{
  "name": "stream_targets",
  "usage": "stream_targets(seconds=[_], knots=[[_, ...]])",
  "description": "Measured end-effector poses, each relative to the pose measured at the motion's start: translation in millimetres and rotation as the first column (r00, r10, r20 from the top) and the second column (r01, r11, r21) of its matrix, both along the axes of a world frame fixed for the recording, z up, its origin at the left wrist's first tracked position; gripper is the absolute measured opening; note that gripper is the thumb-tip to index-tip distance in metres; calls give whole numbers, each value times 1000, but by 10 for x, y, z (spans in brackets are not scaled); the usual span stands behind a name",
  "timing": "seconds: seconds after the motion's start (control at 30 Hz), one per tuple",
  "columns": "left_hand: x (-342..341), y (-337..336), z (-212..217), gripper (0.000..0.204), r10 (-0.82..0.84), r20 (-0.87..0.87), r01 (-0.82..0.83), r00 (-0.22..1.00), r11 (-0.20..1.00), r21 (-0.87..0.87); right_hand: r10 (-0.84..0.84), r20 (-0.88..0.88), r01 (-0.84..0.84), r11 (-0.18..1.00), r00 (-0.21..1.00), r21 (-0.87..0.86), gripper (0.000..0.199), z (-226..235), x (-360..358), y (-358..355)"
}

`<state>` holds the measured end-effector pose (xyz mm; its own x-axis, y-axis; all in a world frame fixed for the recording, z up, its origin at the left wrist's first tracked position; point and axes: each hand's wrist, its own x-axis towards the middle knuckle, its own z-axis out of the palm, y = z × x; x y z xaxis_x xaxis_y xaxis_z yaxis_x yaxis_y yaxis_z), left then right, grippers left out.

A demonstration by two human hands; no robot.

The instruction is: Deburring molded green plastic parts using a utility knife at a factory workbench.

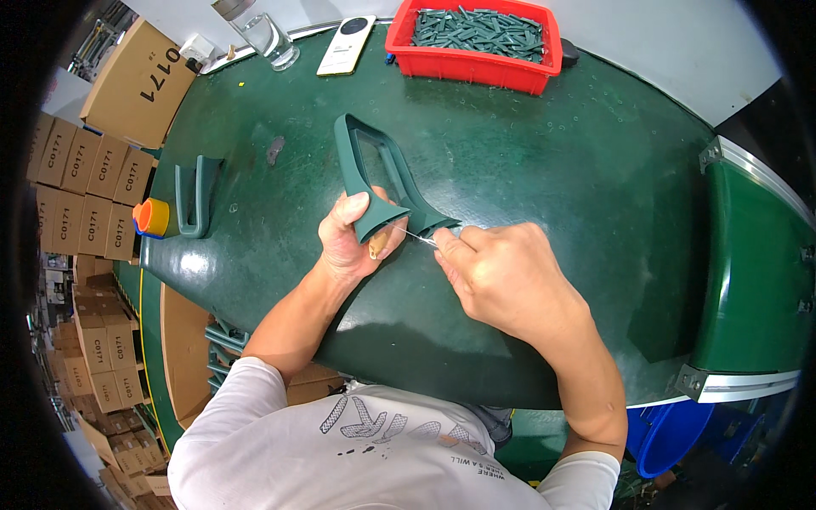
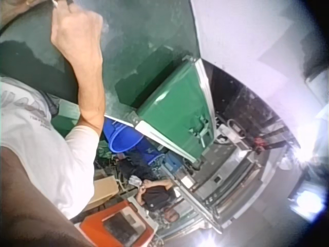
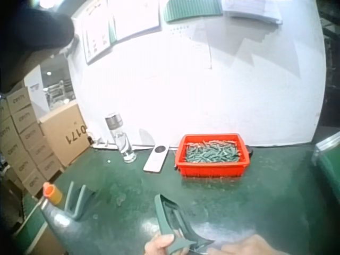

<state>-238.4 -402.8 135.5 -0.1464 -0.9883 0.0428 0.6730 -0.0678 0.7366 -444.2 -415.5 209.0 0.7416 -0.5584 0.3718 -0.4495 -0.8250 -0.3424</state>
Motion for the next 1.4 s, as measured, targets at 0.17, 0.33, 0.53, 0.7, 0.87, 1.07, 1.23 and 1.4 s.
stream_targets(seconds=[0.17, 0.33, 0.53, 0.7, 0.87, 1.07, 1.23, 1.4], knots=[[-2, -7, -10, 39, -13, 1, 13, 1000, 1000, -11, 9, -115, -25, 990, 993, -139, 20, 18, -11, 25], [6, -4, 31, 38, -5, 34, 5, 999, 1000, -7, 3, -114, -21, 988, 993, -151, 22, -12, -6, 10], [106, 6, -50, 24, 133, 282, -48, 950, 956, -288, -3, 317, -76, 969, 949, 236, 22, -404, -342, -34], [16, -42, -14, 20, 357, 607, 146, 710, 768, -624, -665, 468, -151, 478, 582, 865, 23, -772, -714, -83], [4, -75, -24, 25, 510, 616, 149, 601, 686, -712, -711, 476, -177, 455, 517, 872, 25, -789, -701, -207], [80, 143, 38, 30, 752, 491, -190, 440, 612, -768, -718, 388, 33, 496, 578, 868, 28, -866, -754, -139], [747, 1104, 272, 22, 656, 739, -481, 156, 704, -523, -657, 442, -38, 533, 610, 845, 31, -1122, -916, -226], [1641, 2255, 499, 32, 435, 898, -939, 69, 331, -88, -646, 407, 19, 547, 646, 837, 33, -1098, -918, -214]])
